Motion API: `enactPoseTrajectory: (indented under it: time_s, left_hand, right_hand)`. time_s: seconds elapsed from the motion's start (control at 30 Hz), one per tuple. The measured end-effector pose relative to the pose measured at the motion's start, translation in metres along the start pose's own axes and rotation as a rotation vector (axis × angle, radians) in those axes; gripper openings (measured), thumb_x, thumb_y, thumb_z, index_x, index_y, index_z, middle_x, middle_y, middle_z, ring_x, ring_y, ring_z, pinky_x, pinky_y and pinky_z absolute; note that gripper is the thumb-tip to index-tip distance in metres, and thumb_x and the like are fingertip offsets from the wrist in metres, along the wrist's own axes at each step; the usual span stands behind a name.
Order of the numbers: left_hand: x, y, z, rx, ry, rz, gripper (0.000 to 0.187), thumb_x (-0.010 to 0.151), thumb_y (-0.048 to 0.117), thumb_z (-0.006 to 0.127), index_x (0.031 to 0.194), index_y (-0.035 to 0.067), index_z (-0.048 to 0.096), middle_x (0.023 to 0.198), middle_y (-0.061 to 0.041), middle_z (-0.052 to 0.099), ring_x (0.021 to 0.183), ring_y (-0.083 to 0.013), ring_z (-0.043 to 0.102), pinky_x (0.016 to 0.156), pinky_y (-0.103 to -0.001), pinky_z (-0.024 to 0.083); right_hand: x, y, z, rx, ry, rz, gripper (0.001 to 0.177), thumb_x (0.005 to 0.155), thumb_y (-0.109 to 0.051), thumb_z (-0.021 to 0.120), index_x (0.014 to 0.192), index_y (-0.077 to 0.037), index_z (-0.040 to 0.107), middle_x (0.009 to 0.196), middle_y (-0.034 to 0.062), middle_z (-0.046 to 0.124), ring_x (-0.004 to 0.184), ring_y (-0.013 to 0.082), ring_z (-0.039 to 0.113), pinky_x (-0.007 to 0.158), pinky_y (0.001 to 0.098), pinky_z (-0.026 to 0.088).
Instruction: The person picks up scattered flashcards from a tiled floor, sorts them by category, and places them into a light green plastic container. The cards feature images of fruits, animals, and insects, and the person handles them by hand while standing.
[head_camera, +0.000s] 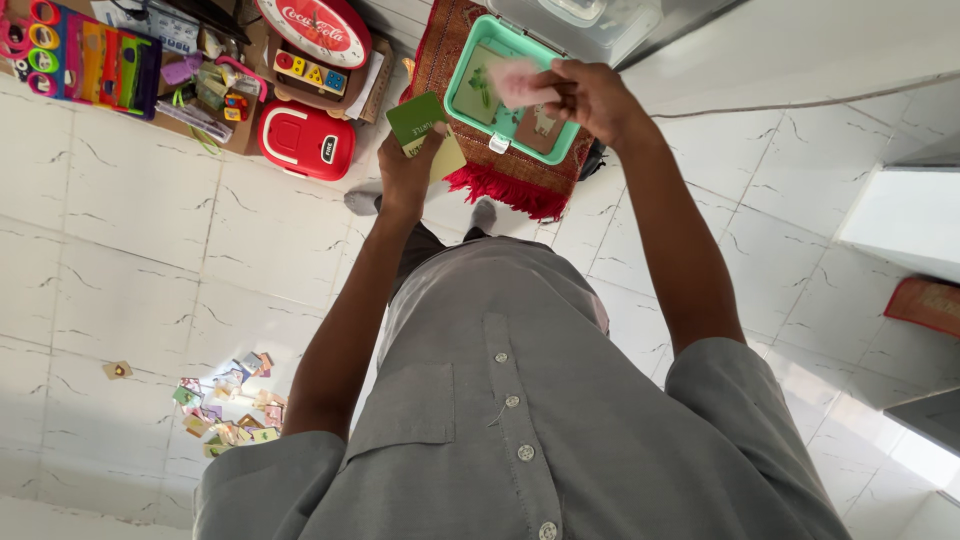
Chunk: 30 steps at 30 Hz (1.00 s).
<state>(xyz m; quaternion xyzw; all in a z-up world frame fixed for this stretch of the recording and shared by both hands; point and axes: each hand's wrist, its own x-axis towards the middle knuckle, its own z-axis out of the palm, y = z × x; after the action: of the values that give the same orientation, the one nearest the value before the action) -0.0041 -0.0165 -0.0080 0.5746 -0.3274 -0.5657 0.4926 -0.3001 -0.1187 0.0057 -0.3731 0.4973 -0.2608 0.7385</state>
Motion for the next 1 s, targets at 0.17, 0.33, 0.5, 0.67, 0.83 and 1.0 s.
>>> enactPoseTrajectory:
  time_s: [0.17,0.33,0.5,0.67,0.83,1.0]
  left_hand:
    - [0.002,-0.020,-0.006,-0.087,-0.049,-0.011,0.026,0.094,0.013,0.076,0.114,-0.003,0.070,0.100,-0.004,0.074,0.085,-0.0073,0.066,0.076,-0.026,0.056]
    - [0.002,-0.028,-0.005,-0.114,-0.073,-0.040,0.028,0.094,0.011,0.077,0.113,-0.005,0.067,0.099,-0.007,0.075,0.083,-0.0095,0.070,0.076,-0.028,0.060]
    - [-0.003,-0.024,-0.005,-0.123,-0.086,-0.026,0.029,0.095,0.011,0.077,0.116,-0.005,0.066,0.100,-0.007,0.075,0.085,-0.0093,0.069,0.077,-0.028,0.059]
    - [-0.009,-0.017,-0.006,-0.146,-0.111,-0.009,0.034,0.094,0.011,0.078,0.121,-0.005,0.064,0.103,-0.006,0.074,0.088,-0.0093,0.070,0.079,-0.028,0.059]
    - [-0.010,-0.028,-0.012,-0.294,-0.115,-0.087,0.030,0.100,0.016,0.073,0.121,-0.003,0.065,0.102,-0.005,0.073,0.086,-0.0085,0.068,0.077,-0.027,0.058]
    - [-0.005,-0.038,-0.022,-0.440,-0.138,-0.272,0.034,0.106,0.029,0.062,0.125,0.001,0.062,0.102,-0.004,0.070,0.085,-0.0105,0.067,0.071,-0.029,0.054]
  right_hand:
    - [-0.006,0.018,-0.017,-0.338,0.217,-0.037,0.015,0.101,-0.013,0.073,0.110,-0.001,0.074,0.098,0.0067,0.071,0.086,0.0156,0.059,0.076,0.0270,0.054]
    - [-0.004,0.050,-0.026,-0.538,0.280,-0.102,0.057,0.089,-0.003,0.077,0.140,-0.004,0.050,0.108,0.0084,0.070,0.102,0.0179,0.072,0.079,0.0299,0.057]
    - [0.010,0.090,-0.047,-0.754,0.298,-0.349,0.099,0.080,0.003,0.079,0.162,-0.012,0.025,0.143,0.0220,0.040,0.125,0.0343,0.062,0.098,0.0381,0.057]
    - [0.024,0.108,-0.052,-0.872,0.320,-0.365,0.102,0.077,0.001,0.084,0.159,-0.009,0.025,0.141,0.0255,0.045,0.132,0.0423,0.052,0.106,0.0436,0.049]
    - [0.030,0.112,-0.050,-0.874,0.283,-0.307,0.076,0.088,0.004,0.070,0.156,-0.012,0.039,0.140,0.0200,0.062,0.131,0.0349,0.062,0.105,0.0431,0.052]
    - [0.031,0.103,-0.037,-0.996,0.359,-0.414,0.052,0.085,0.003,0.075,0.133,-0.010,0.058,0.129,0.0178,0.068,0.112,0.0364,0.068,0.094,0.0456,0.054]
